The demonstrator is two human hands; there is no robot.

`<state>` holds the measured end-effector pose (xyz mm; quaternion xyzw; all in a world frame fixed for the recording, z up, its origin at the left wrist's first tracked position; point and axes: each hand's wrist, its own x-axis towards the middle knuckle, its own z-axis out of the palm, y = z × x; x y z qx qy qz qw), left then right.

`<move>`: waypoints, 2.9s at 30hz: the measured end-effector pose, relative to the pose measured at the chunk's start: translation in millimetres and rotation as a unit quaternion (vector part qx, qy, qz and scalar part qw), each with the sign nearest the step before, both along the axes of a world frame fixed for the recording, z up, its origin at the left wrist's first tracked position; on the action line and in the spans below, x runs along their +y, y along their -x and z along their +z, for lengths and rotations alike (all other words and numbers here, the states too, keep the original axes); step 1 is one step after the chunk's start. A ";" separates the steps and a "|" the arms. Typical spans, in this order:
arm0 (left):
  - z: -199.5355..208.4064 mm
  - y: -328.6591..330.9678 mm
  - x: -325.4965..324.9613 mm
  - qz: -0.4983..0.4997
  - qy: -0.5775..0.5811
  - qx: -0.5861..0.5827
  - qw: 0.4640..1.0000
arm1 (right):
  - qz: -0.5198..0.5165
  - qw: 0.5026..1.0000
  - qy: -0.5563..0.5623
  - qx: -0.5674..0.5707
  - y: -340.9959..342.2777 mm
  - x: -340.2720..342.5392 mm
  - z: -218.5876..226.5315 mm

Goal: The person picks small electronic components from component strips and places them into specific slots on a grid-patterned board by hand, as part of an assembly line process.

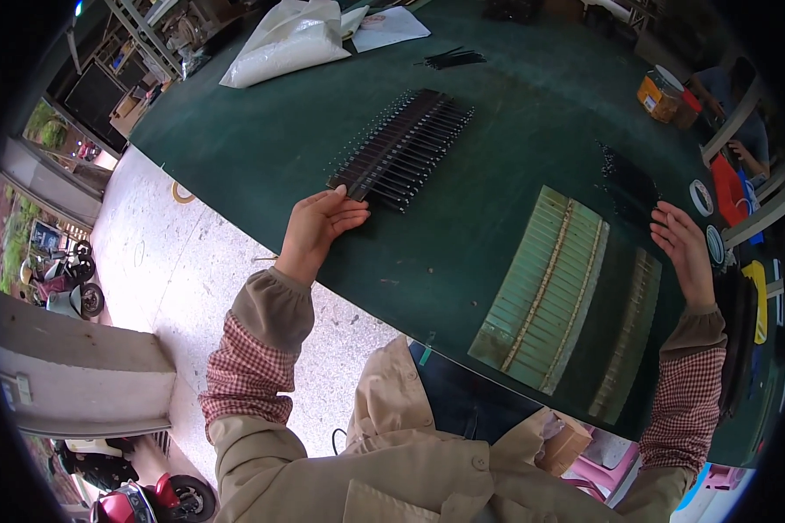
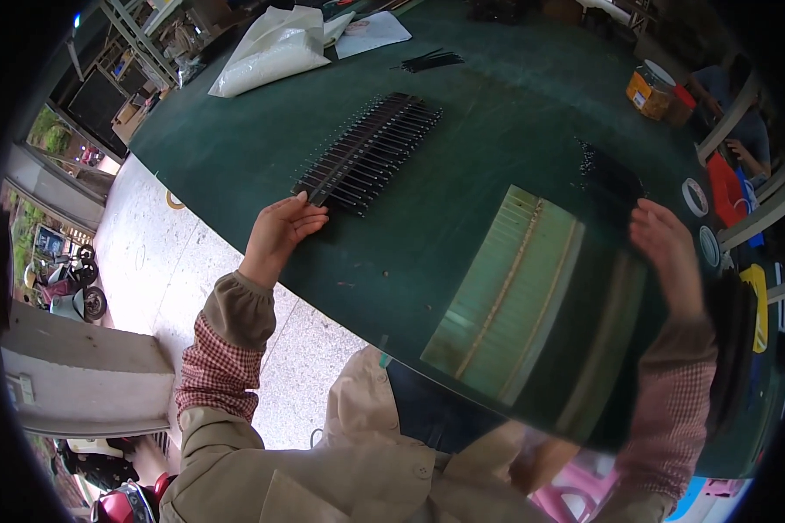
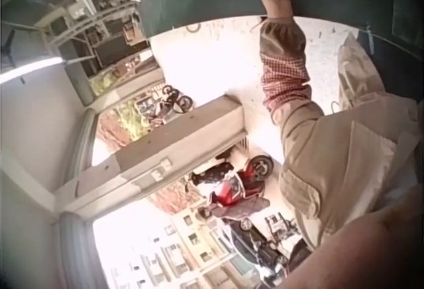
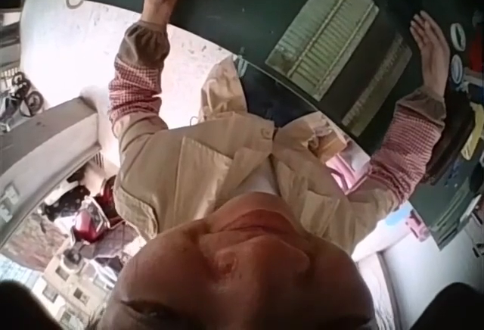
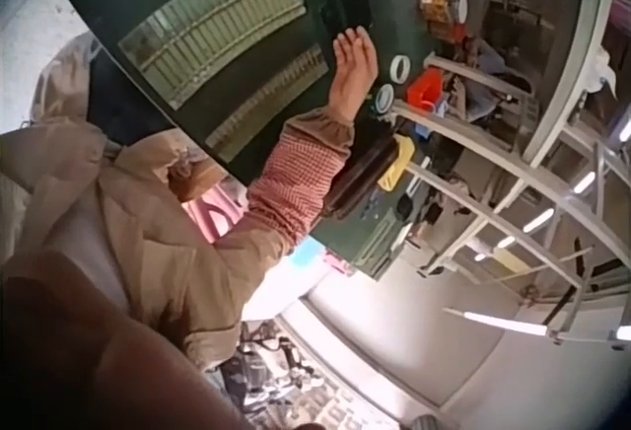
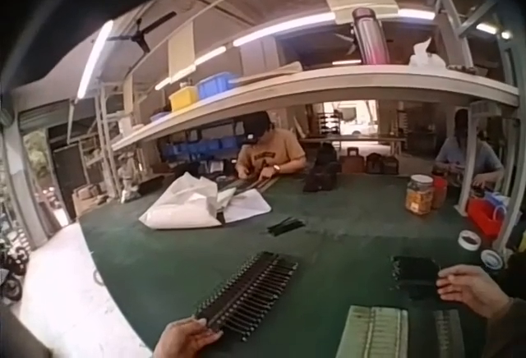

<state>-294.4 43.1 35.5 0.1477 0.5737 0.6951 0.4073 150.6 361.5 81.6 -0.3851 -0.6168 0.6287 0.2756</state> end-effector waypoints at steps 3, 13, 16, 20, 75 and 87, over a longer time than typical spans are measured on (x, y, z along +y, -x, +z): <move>-0.1 2.9 -1.5 -0.009 0.044 0.016 0.999 | 0.000 1.000 0.005 -0.004 -0.8 -2.0 2.1; 7.5 5.8 -0.5 -0.050 0.140 0.094 0.984 | 0.014 1.000 0.003 -0.011 -11.7 -2.7 -7.7; 8.0 2.8 -0.7 -0.046 0.144 0.107 0.983 | 0.012 1.000 0.005 -0.017 -15.3 -6.6 -9.4; 10.4 1.3 2.0 -0.062 0.156 0.140 0.976 | 0.012 1.000 0.004 -0.027 -14.4 -14.1 -6.4; 1.1 -133.6 30.2 -0.134 -0.137 0.585 0.788 | -0.339 0.711 -0.370 -0.493 -227.6 -65.4 38.4; 19.6 -149.0 49.4 -0.217 -0.134 0.604 0.755 | -0.173 0.963 0.122 0.167 -134.5 -130.8 21.7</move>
